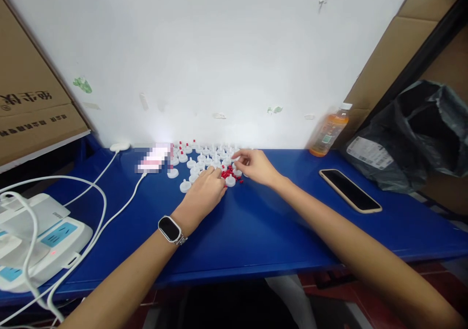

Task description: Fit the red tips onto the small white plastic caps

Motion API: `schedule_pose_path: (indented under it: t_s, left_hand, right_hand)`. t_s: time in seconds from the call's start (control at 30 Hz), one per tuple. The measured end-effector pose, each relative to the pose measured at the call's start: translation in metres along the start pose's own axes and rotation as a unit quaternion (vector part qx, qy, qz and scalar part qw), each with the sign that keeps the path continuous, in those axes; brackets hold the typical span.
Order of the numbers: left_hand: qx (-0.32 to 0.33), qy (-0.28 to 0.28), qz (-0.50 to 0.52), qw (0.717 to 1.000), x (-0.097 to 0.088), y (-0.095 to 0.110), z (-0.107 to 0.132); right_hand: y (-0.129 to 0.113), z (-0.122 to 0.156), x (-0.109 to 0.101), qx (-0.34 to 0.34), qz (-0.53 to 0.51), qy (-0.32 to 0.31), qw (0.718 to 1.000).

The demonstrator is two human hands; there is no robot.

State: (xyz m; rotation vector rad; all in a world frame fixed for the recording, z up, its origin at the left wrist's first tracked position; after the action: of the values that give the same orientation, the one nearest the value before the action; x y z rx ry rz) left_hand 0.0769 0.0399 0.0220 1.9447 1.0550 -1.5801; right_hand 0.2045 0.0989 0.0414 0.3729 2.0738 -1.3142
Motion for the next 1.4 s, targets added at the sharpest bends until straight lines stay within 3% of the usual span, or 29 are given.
schedule_pose_path:
  t_s: [0.1,0.23,0.33,0.47,0.57,0.73,0.9,1.03,1.2,1.3,1.4]
  left_hand:
    - [-0.002,0.011,0.008,1.000,0.001,0.002,0.000]
    - [-0.009,0.024,0.023,0.999,0.001,0.000,0.001]
    - [-0.006,0.024,0.021,0.999,0.001,-0.002,0.003]
    - [0.013,0.016,0.026,0.999,0.000,0.000,0.003]
    - [0.024,0.016,0.034,0.999,-0.004,0.003,0.003]
    - [0.025,-0.003,0.027,0.999,-0.001,0.004,0.002]
    - [0.042,0.013,0.022,0.999,-0.002,0.004,0.000]
    - [0.006,0.077,0.041,0.996,-0.022,-0.011,-0.009]
    - [-0.029,0.062,0.074,0.995,-0.026,-0.032,-0.017]
    - [-0.056,0.094,0.145,0.983,-0.030,-0.048,-0.002]
    - [-0.092,0.143,0.173,0.970,-0.040,-0.069,0.026]
  right_hand:
    - [0.010,0.023,-0.001,-0.010,0.087,-0.029,0.996]
    - [0.027,0.042,0.008,-0.011,0.109,-0.096,0.989]
    - [0.026,0.037,0.009,-0.022,0.101,-0.089,0.991]
    - [0.009,0.019,-0.003,-0.037,0.086,-0.028,0.995]
    - [0.002,0.011,-0.006,-0.048,0.080,-0.028,0.995]
    - [0.020,0.021,-0.002,-0.005,0.096,-0.043,0.994]
    - [0.029,0.029,0.009,-0.016,0.143,-0.080,0.986]
    - [0.030,0.030,0.011,-0.015,0.149,-0.077,0.986]
    - [0.023,0.025,0.003,-0.002,0.096,-0.025,0.995]
    - [0.007,0.017,-0.007,-0.033,0.076,0.034,0.996]
    - [-0.005,0.008,-0.009,-0.053,0.075,0.039,0.995]
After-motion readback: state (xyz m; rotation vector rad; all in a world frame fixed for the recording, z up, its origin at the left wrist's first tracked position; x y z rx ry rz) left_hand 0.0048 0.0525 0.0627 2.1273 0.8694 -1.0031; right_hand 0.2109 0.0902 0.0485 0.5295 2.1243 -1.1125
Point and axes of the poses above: each hand's wrist, its own z-axis away from the middle knuckle, its own x-axis out of the palm, y = z × x, the point moved 7 cm from there along -z, towards the middle knuckle, and after that the axes turned 4 degrees about -y, right-handed, at the moved point
